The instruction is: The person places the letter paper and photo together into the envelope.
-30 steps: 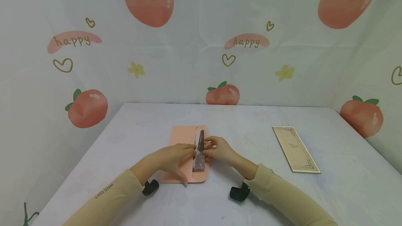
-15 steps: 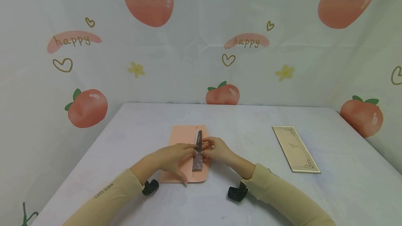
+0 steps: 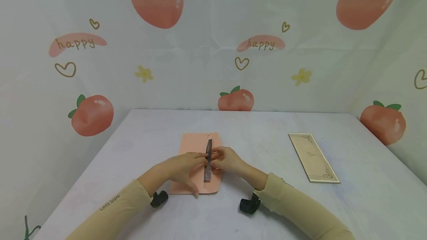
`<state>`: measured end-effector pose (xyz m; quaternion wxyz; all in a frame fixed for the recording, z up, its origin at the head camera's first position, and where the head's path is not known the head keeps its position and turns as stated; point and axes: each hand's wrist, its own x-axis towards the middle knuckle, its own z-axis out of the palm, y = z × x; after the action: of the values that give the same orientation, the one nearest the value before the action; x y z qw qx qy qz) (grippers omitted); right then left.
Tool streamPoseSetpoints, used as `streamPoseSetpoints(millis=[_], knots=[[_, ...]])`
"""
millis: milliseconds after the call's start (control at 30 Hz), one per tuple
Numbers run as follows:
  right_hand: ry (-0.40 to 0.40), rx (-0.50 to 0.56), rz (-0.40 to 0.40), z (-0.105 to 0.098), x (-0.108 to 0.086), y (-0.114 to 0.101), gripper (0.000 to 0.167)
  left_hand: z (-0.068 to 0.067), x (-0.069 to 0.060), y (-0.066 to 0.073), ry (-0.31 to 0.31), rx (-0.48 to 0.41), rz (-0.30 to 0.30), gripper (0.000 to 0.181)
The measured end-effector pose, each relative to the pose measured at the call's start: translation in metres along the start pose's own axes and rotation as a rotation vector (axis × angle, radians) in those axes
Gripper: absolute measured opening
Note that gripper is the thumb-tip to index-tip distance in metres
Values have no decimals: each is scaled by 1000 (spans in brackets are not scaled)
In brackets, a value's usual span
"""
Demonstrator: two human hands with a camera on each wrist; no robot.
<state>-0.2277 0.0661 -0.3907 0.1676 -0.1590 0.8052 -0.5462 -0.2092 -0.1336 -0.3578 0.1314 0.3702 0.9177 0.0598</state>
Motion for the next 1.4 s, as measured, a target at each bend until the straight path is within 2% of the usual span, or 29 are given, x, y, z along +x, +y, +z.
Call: streamPoseSetpoints(millis=[300,500,667,1200,1400], knots=[[-6,-33,-25,1,1,-1,53,1,-1,-1,7,-14,13,85],[-27,9,-22,3,1,-2,54,2,0,-2,13,-14,35,85],[-10,-31,-23,4,2,-3,53,2,0,-2,10,-24,22,85],[-36,39,9,7,6,-1,56,2,-1,-3,11,-11,21,94],[-49,17,-3,5,5,-4,58,2,-1,-1,15,-9,19,91]])
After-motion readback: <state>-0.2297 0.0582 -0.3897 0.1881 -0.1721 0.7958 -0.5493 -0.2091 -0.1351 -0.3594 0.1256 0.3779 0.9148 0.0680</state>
